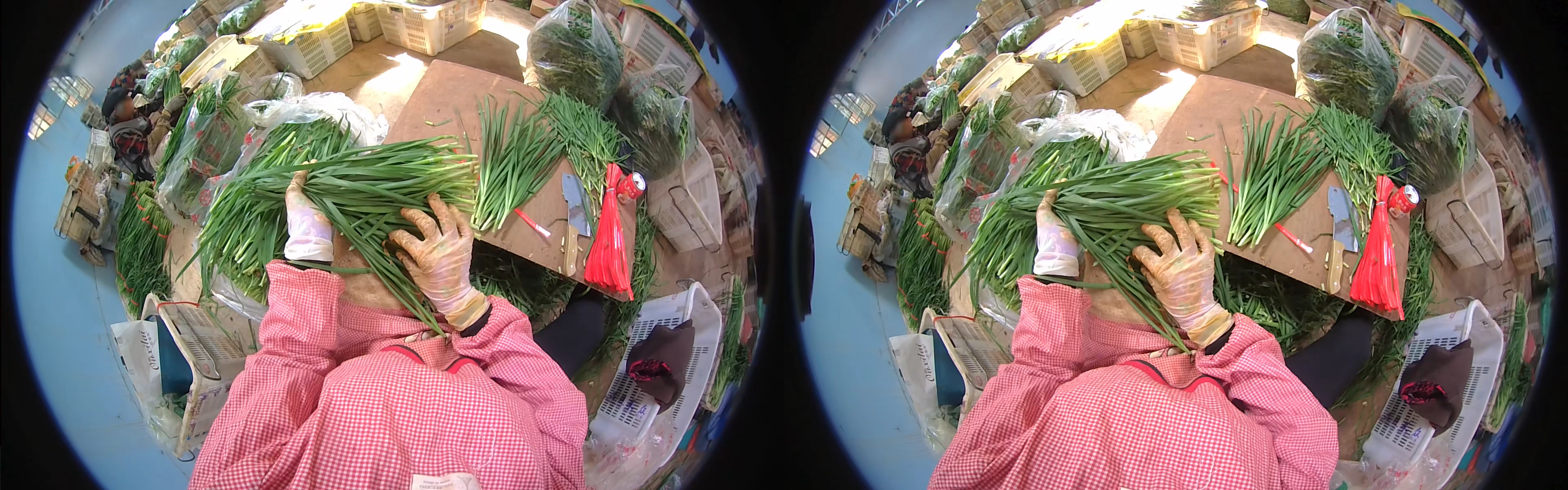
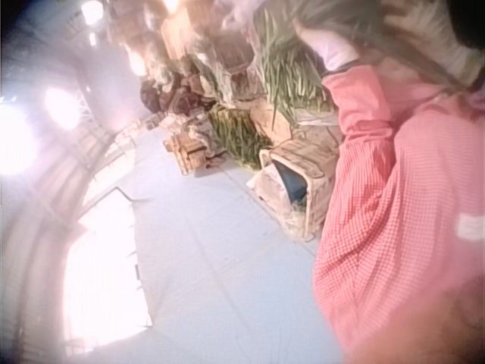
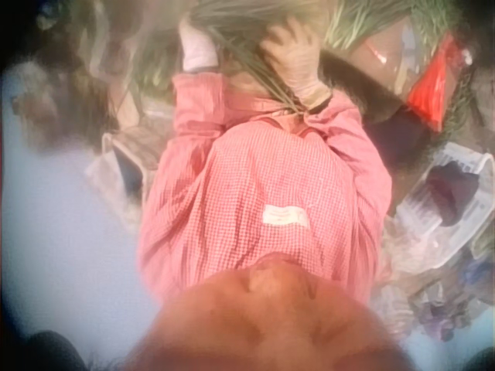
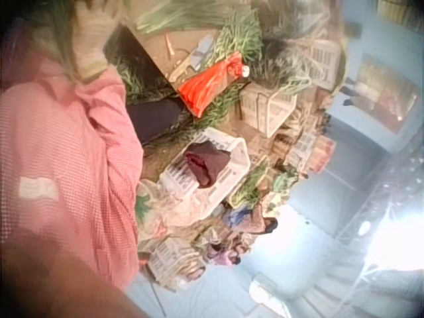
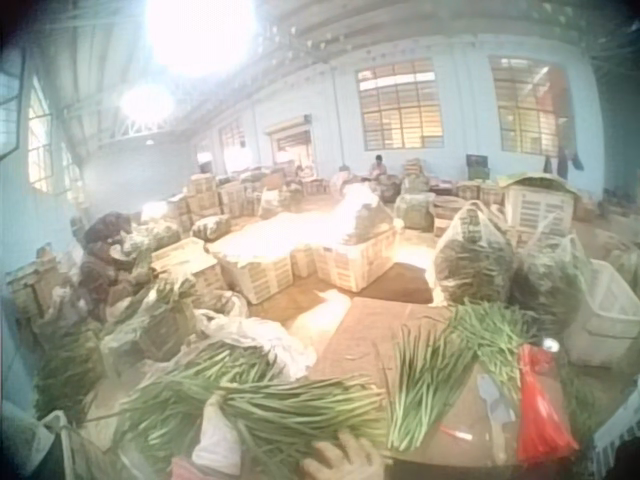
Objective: The person gathers green onions from a plastic bag, aligns them into bundles, and secures each bundle with a red rubber band. The person places the finished bundles on the table and repeats the process.
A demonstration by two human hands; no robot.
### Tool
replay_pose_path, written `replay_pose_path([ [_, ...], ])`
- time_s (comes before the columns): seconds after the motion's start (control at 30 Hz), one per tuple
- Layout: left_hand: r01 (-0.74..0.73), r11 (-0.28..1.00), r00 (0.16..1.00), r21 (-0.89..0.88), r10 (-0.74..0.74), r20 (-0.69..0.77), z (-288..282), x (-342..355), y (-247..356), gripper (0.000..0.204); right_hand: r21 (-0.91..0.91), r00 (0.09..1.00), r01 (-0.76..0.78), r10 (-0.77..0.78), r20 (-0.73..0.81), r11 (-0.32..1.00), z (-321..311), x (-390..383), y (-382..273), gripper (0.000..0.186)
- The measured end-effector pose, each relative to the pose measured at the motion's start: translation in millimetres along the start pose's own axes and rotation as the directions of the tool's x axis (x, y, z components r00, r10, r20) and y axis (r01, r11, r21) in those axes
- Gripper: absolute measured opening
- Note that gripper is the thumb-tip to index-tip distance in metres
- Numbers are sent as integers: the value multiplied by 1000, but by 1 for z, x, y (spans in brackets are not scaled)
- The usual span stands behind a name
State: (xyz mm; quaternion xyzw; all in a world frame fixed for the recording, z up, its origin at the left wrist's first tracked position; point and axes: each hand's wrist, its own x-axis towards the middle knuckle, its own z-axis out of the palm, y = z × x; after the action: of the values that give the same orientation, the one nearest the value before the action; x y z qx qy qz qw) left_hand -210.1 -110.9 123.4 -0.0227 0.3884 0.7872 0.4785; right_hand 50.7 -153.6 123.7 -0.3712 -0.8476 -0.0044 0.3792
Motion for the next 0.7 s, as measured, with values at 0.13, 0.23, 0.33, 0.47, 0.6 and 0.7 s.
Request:
replay_pose_path([
  [0.13, -25, 1000, 999, -18, 26, 32, 0, 1, -1, 27, -10, 996, 17, -18, -83, 1000, 11, 1, -1, 22],
  [0.23, -35, 999, 999, -13, 35, 12, 0, 0, -1, 27, 87, 999, -15, 19, -45, 996, 0, -2, 1, 16],
  [0.33, 1, 1000, 1000, -29, 0, 14, 1, -1, 1, 26, 372, 991, -133, 124, 48, 919, -33, -21, 12, 10],
  [0.47, -5, 1000, 998, 1, 5, 69, -1, 1, 1, 24, 912, 744, -406, 561, 362, -50, -77, -75, 31, 13],
  [0.6, -21, 995, 999, -94, 24, 36, -1, 7, -3, 20, 757, 775, -10, 474, 418, -653, -76, -114, 58, 15],
  [0.7, -3, 999, 998, -42, 6, 66, -1, 8, -1, 20, 708, 827, 14, 406, 389, -706, -74, -135, 77, 23],
])
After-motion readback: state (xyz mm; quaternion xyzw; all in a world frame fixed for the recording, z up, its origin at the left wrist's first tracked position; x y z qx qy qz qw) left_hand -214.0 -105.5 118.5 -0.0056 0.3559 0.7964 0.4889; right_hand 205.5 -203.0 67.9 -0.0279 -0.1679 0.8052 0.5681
